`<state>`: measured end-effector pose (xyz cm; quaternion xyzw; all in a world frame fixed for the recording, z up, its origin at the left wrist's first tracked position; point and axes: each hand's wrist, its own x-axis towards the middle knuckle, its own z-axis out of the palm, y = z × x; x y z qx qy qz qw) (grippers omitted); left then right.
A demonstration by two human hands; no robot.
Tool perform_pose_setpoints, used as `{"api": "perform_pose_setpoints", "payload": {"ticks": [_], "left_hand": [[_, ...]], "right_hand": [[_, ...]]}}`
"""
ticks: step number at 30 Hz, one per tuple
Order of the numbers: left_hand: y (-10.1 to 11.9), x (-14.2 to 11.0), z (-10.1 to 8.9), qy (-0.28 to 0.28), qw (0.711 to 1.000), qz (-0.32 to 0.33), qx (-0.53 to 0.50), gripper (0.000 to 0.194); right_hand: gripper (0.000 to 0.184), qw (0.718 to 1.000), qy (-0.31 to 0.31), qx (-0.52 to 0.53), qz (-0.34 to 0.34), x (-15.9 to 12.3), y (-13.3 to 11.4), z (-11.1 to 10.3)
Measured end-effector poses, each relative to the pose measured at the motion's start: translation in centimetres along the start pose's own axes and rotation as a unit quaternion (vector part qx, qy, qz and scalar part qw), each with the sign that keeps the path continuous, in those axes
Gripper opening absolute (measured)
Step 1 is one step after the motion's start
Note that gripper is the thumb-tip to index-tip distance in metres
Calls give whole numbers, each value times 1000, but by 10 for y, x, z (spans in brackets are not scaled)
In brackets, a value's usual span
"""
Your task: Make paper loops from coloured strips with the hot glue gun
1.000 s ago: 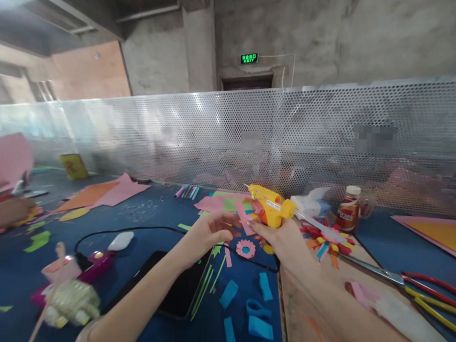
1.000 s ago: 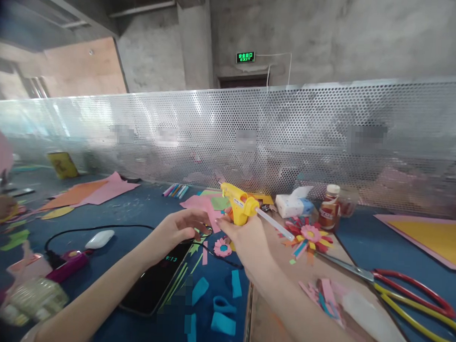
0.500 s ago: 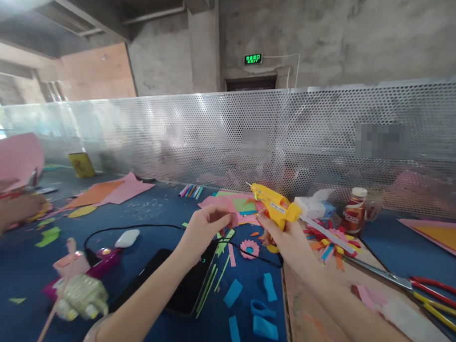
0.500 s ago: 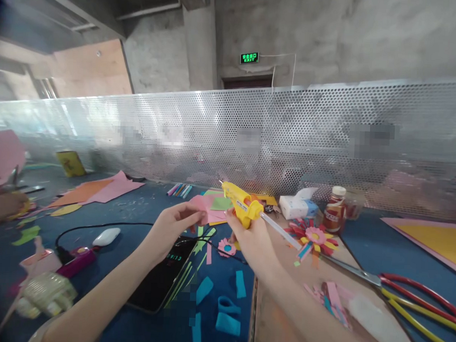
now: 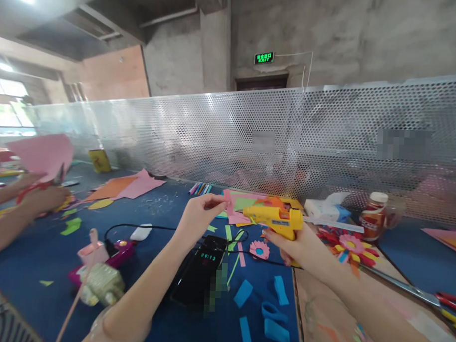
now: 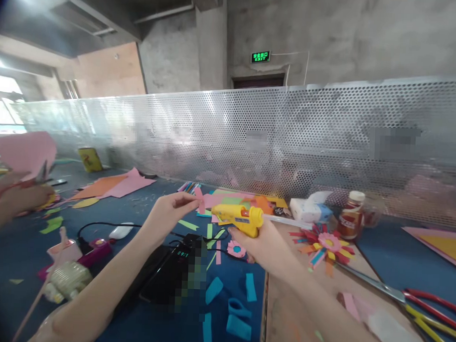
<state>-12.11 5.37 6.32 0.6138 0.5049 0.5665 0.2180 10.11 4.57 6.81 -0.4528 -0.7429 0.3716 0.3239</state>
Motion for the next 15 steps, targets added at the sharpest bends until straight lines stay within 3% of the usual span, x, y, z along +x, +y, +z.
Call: {"api": "perform_pose_setpoints", "payload": {"ticks": [7, 15], "left_hand": [[4, -3, 1, 0, 999, 24, 47, 15], [4, -5, 2, -2, 995, 42, 87, 15]], "right_hand": [[26, 998, 12, -49, 30, 0, 3, 9], [22, 996, 30, -80, 18, 4, 13, 12]]}}
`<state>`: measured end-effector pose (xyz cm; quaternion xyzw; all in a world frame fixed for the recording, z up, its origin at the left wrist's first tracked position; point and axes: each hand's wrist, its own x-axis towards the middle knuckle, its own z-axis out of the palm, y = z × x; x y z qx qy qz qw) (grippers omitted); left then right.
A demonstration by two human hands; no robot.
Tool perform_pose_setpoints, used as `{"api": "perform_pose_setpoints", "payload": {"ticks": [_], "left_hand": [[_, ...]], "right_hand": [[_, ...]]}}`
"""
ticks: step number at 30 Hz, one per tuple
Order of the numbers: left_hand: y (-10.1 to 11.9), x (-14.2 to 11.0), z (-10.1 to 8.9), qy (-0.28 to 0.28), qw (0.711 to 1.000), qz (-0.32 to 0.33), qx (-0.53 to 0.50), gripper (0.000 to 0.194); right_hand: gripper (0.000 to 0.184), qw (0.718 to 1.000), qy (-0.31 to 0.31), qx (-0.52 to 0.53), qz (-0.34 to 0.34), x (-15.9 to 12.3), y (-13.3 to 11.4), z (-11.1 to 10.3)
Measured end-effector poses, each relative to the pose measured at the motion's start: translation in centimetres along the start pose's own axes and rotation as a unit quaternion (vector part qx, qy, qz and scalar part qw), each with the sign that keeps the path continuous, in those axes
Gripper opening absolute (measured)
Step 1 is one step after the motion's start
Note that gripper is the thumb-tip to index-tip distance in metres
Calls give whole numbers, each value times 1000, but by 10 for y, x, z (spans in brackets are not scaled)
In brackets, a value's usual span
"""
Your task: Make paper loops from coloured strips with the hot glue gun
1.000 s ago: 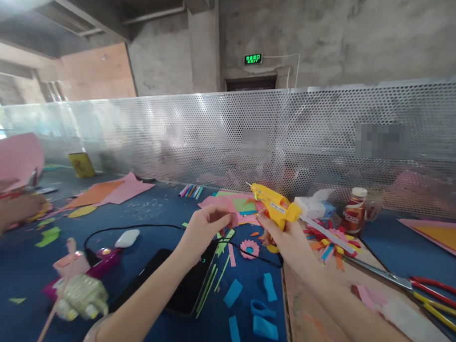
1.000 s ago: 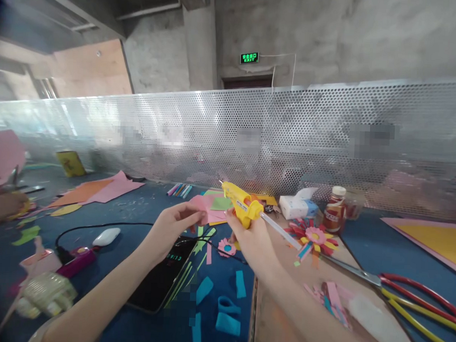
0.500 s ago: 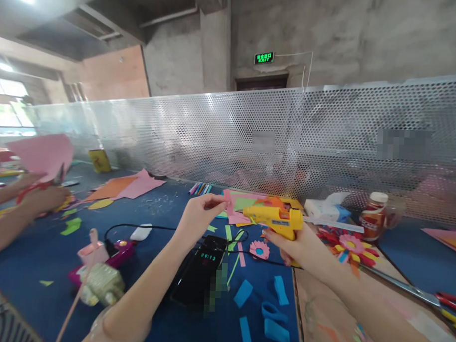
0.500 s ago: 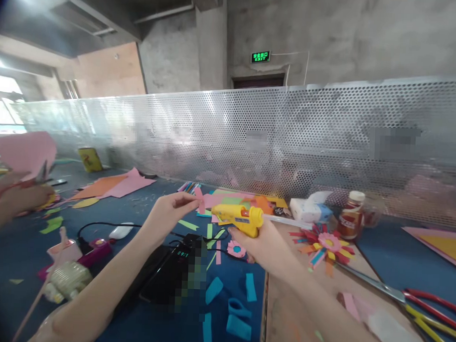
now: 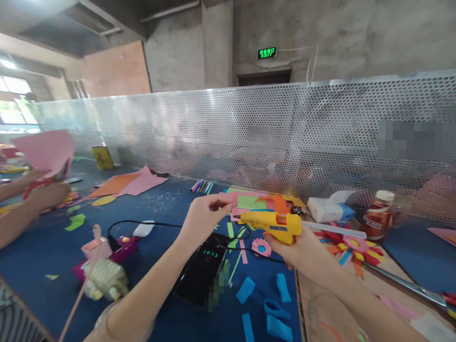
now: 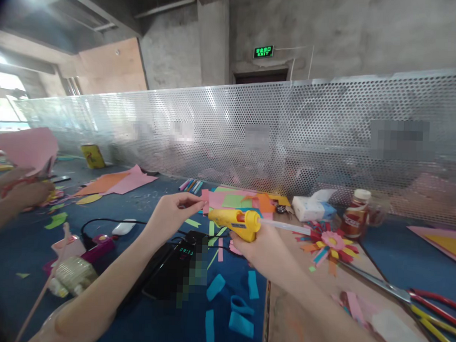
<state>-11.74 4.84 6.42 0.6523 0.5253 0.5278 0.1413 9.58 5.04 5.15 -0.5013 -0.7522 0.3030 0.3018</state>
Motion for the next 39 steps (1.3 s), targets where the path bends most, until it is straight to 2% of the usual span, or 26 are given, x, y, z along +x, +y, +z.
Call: {"api": "perform_pose_setpoints", "payload": {"ticks": [5, 12, 28, 33, 39], "left_hand": [[1, -1, 0, -2, 1000, 0, 6, 15], [2, -2, 1, -8, 1000, -7, 6, 16], [2, -2, 0, -6, 1000, -14, -2, 16], [2, -2, -1, -5, 1000, -16, -1, 16], [3, -3, -1, -5, 1000, -21, -4, 16]], "right_hand": [[22, 1000, 16, -16, 0, 0, 4, -1], [21, 1000, 2, -19, 6, -1, 7, 2], [20, 999, 12, -24, -25, -4, 0, -2], [24, 999, 9, -35, -16, -5, -2, -3], [20, 998, 12, -59, -9, -5, -6, -4]]}}
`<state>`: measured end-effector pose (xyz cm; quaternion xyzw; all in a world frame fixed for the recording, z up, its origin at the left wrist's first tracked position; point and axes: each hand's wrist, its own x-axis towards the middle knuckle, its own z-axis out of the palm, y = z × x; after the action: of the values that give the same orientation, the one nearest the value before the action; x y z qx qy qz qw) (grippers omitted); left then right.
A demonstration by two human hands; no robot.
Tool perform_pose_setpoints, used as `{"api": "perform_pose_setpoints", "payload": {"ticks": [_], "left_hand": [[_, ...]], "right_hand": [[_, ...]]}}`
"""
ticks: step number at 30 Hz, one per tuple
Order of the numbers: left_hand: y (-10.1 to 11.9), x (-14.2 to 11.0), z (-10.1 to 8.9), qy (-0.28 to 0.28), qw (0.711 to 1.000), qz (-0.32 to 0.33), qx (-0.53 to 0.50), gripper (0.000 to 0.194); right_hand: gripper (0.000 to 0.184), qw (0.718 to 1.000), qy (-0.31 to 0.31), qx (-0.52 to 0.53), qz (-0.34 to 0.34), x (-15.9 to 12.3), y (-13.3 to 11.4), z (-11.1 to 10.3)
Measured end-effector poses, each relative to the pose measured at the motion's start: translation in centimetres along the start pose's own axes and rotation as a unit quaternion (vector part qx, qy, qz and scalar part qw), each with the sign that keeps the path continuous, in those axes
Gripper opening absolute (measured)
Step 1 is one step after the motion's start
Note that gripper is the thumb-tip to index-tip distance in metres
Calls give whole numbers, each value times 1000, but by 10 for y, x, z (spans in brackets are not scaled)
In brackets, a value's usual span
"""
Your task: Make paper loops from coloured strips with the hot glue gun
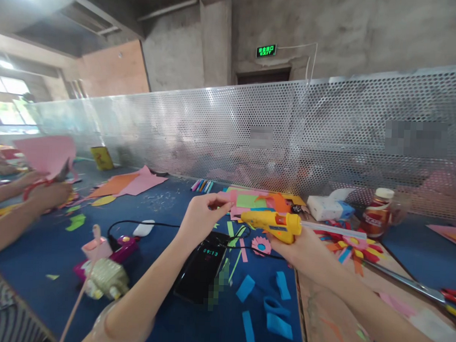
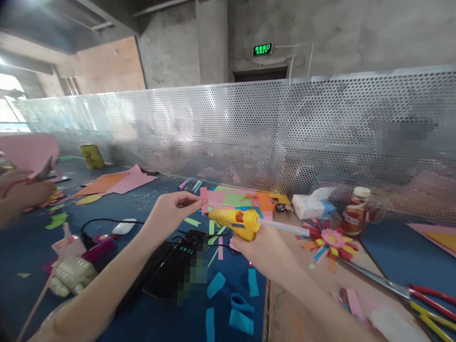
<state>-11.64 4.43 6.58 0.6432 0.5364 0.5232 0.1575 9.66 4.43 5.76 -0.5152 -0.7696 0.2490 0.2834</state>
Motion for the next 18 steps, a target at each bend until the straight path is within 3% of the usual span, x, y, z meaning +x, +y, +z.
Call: {"api": "perform_pose_setpoints", "payload": {"ticks": [18], "left_hand": [[0, 1, -1, 10, 1000, -3, 0, 16]], "right_hand": [[11, 991, 59, -97, -67, -4, -7, 1]]}}
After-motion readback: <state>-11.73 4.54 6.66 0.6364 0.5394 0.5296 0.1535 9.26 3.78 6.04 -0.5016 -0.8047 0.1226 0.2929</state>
